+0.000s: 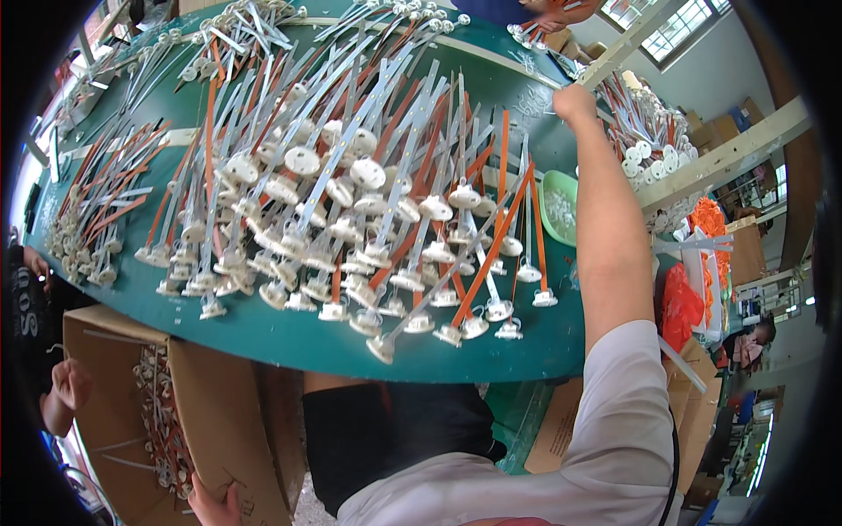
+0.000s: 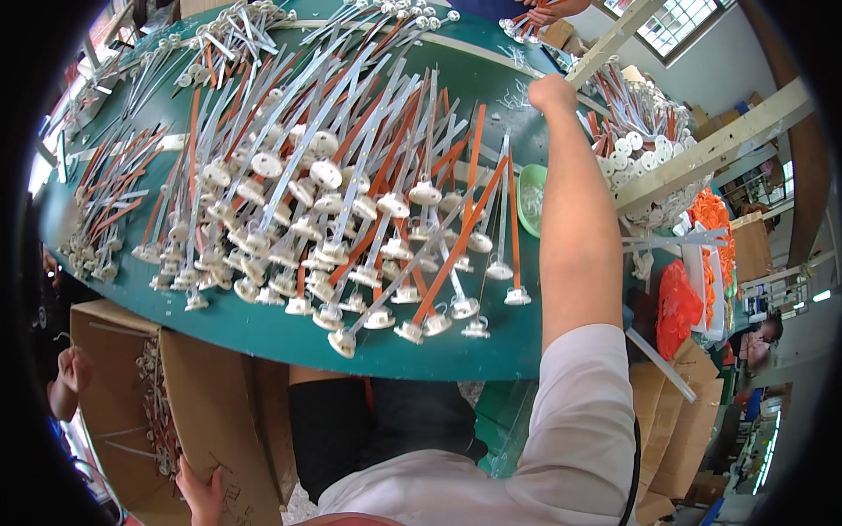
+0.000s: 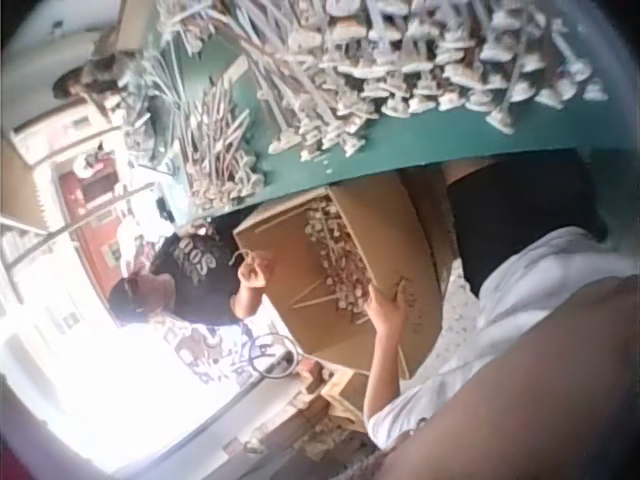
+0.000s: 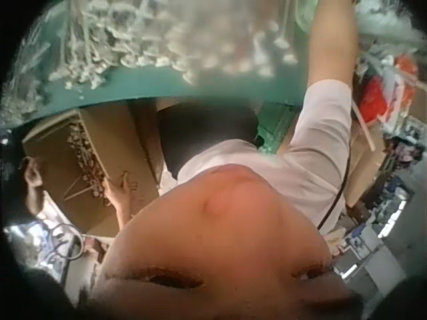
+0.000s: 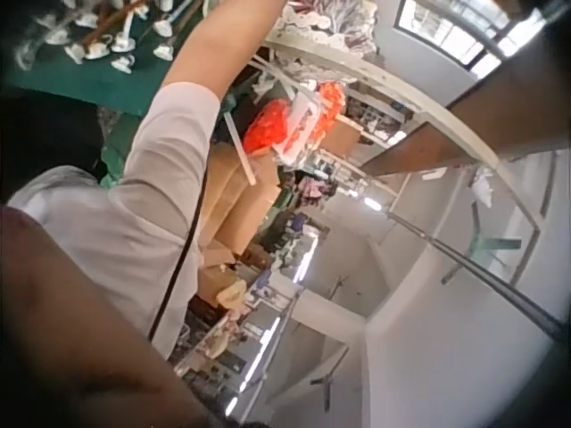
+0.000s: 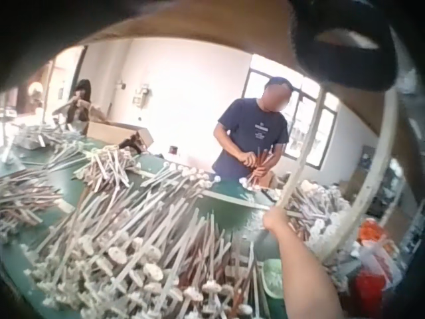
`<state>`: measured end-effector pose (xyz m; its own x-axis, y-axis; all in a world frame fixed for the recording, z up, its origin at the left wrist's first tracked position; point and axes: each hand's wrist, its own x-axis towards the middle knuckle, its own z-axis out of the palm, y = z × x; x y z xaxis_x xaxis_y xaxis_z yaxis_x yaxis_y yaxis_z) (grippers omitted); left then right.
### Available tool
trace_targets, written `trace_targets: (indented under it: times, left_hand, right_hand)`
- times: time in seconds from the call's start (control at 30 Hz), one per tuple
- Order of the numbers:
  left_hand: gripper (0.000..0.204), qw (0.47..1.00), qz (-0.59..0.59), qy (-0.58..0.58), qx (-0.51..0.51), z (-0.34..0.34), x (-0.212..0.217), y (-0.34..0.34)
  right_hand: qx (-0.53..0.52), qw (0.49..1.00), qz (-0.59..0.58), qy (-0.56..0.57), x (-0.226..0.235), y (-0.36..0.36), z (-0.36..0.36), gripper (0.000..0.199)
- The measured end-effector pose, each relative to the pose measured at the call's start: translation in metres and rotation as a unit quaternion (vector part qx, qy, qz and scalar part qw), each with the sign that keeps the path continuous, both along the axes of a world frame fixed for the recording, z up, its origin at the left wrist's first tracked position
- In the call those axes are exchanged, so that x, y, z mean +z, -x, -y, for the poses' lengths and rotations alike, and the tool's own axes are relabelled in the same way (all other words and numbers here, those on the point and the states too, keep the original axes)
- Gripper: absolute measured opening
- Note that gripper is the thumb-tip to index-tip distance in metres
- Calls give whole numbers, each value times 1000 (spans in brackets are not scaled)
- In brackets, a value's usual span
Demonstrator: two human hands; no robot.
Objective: Assembling small circular white parts onto sticks using a hot glue gun.
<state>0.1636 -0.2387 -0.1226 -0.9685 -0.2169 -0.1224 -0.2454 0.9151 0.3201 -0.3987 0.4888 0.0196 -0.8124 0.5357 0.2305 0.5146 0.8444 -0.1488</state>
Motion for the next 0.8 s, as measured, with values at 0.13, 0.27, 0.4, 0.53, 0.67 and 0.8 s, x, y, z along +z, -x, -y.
trace_targets:
  times: [0.13,0.27,0.4,0.53,0.67,0.8]
  left_hand:
    - [70,969,199,123,85,-48,46,38]
    - [71,992,110,34,53,-38,45,30]
    - [64,991,109,29,69,-33,39,31]
    - [77,998,54,-6,30,3,5,-4]
    - [76,998,14,60,28,-16,23,-7]
    - [77,998,46,-32,27,-9,-4,15]
  right_hand:
    - [-25,997,17,-67,-1,23,-12,38]
    - [-49,997,-9,-63,-14,59,-29,36]
    - [-37,990,86,105,-5,84,-53,38]
    - [-47,955,-34,290,-18,89,-68,49]
    - [14,989,-53,141,-24,80,-22,71]
    - [179,964,-191,-44,66,129,-108,55]
